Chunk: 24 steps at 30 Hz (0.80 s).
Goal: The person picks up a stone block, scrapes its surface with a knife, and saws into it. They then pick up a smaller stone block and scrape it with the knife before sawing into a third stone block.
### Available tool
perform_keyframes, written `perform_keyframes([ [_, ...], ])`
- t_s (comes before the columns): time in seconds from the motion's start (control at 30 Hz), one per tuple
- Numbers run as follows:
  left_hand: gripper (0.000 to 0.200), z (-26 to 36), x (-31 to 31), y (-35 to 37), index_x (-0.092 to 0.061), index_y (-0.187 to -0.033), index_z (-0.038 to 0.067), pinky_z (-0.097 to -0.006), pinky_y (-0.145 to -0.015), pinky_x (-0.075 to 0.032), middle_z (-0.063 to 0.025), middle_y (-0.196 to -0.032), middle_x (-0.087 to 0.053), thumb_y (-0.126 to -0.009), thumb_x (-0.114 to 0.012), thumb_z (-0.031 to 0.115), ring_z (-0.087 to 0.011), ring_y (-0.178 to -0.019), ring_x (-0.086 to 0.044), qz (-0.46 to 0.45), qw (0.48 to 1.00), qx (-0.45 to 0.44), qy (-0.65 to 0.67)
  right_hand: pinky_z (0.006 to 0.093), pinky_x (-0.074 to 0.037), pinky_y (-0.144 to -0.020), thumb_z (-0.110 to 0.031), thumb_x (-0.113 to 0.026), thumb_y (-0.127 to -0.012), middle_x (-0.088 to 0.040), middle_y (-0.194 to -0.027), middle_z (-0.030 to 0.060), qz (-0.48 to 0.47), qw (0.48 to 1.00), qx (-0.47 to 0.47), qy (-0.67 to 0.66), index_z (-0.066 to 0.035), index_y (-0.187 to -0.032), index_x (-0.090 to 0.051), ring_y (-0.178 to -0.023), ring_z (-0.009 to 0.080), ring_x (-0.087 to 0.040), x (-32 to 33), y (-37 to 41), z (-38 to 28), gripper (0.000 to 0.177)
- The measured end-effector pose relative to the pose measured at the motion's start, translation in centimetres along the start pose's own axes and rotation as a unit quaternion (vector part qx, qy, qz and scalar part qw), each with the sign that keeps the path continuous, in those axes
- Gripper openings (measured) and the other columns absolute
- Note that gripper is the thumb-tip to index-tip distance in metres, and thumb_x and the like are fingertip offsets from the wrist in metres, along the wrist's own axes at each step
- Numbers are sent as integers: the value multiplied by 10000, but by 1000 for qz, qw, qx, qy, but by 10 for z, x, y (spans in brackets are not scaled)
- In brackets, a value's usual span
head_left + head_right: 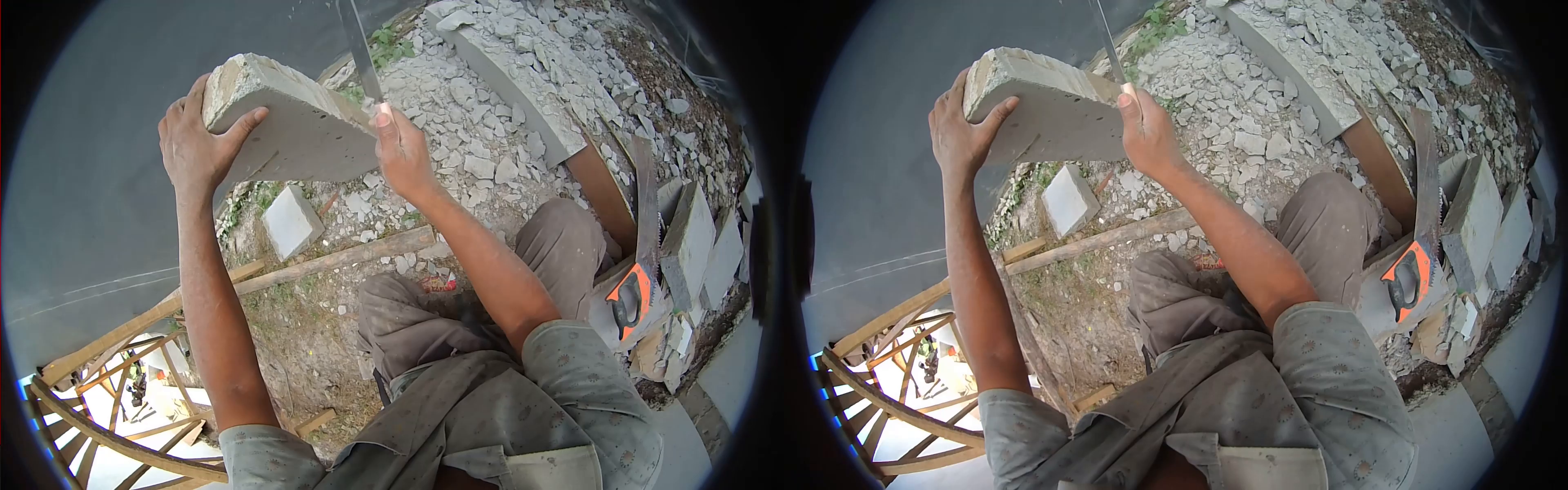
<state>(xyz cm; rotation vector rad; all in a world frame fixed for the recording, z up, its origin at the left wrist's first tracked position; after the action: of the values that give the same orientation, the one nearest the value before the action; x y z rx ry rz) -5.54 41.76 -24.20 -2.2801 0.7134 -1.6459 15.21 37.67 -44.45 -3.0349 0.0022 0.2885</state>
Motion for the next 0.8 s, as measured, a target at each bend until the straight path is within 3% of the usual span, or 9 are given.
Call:
perform_keyframes([
  [0.03, 987, 0, 0, 3, -583, -1388, 166, -491, -1046, -420, -180, -1191, -633, -667, -700, 830, -340, -1207, -534, -1, 1000, 1, 0, 462, -494, -814, -369, -417, -1070, -650, -922, 272, 3, 999, 2, -39, 21, -1194, -577, -910, 439, -645, 1, 8, -13, 439],
  [0.07, 990, 0, 1, 8, -581, -1389, 166, -493, -1044, -422, -179, -1195, -630, -665, -700, 831, -341, -1207, -534, -13, 1000, 1, 2, 486, -492, -817, -367, -414, -1068, -660, -964, 280, 53, 991, 119, -1, 8, -1179, -582, -942, 441, -651, -11, 7, 12, 426],
  [0.17, 995, 2, 3, -3, -578, -1392, 167, -499, -1038, -426, -176, -1204, -622, -663, -703, 832, -344, -1206, -534, -2, 1000, -6, 4, 502, -491, -809, -363, -412, -1064, -660, -993, 291, -24, 992, -4, 120, 5, -1152, -583, -957, 443, -656, -10, -18, 38, 416],
  [0.27, 991, -2, -2, 3, -578, -1392, 167, -504, -1033, -429, -175, -1206, -616, -663, -707, 826, -348, -1206, -533, 0, 1000, 4, -1, 501, -487, -832, -349, -411, -1063, -651, -1020, 299, 14, 999, 24, 32, 3, -1146, -586, -981, 459, -644, -5, -4, -3, 401],
  [0.37, 986, 5, 6, 3, -579, -1392, 172, -505, -1032, -431, -174, -1201, -614, -664, -708, 824, -349, -1208, -533, -7, 1000, 9, 0, 501, -482, -856, -347, -420, -1058, -647, -1011, 309, -48, 982, -63, 171, 6, -1152, -587, -1002, 479, -624, -23, -23, 55, 402],
  [0.47, 981, 2, 0, 2, -580, -1389, 178, -505, -1035, -431, -168, -1198, -616, -663, -710, 824, -348, -1213, -532, 0, 1000, 6, 2, 499, -479, -869, -357, -415, -1059, -649, -1000, 310, -7, 998, -8, 60, 11, -1155, -586, -1006, 484, -619, 0, -20, 3, 417],
  [0.57, 977, 5, 6, 11, -579, -1388, 181, -505, -1044, -426, -161, -1209, -619, -661, -715, 819, -346, -1221, -528, -20, 999, 24, 5, 490, -483, -861, -366, -401, -1065, -651, -984, 306, 21, 995, 71, 59, 17, -1158, -584, -985, 469, -630, -17, -9, 21, 435],
  [0.67, 979, 4, 4, 6, -575, -1392, 177, -503, -1058, -417, -161, -1224, -623, -659, -721, 810, -343, -1226, -529, -9, 1000, 6, 0, 486, -483, -862, -358, -390, -1067, -648, -989, 310, -41, 990, -73, 111, 16, -1176, -586, -982, 459, -633, -2, -36, 40, 436],
  [0.8, 982, 5, 4, 10, -570, -1395, 170, -502, -1059, -416, -163, -1210, -625, -667, -715, 813, -339, -1220, -533, -18, 1000, 8, -6, 485, -494, -844, -351, -389, -1064, -663, -992, 301, 5, 1000, -3, 23, 38, -1188, -583, -965, 457, -647, -9, -11, 15, 452],
])
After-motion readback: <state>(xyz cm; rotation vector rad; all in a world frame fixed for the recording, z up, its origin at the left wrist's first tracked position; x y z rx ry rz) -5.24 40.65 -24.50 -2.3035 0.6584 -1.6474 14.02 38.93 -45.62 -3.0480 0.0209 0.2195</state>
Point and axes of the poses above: each hand's wrist, its own y-axis away from the middle knuckle, its own x-axis out of the back of the hand, z = x × y, the point moved 1 cm from there along -y, towards the middle knuckle
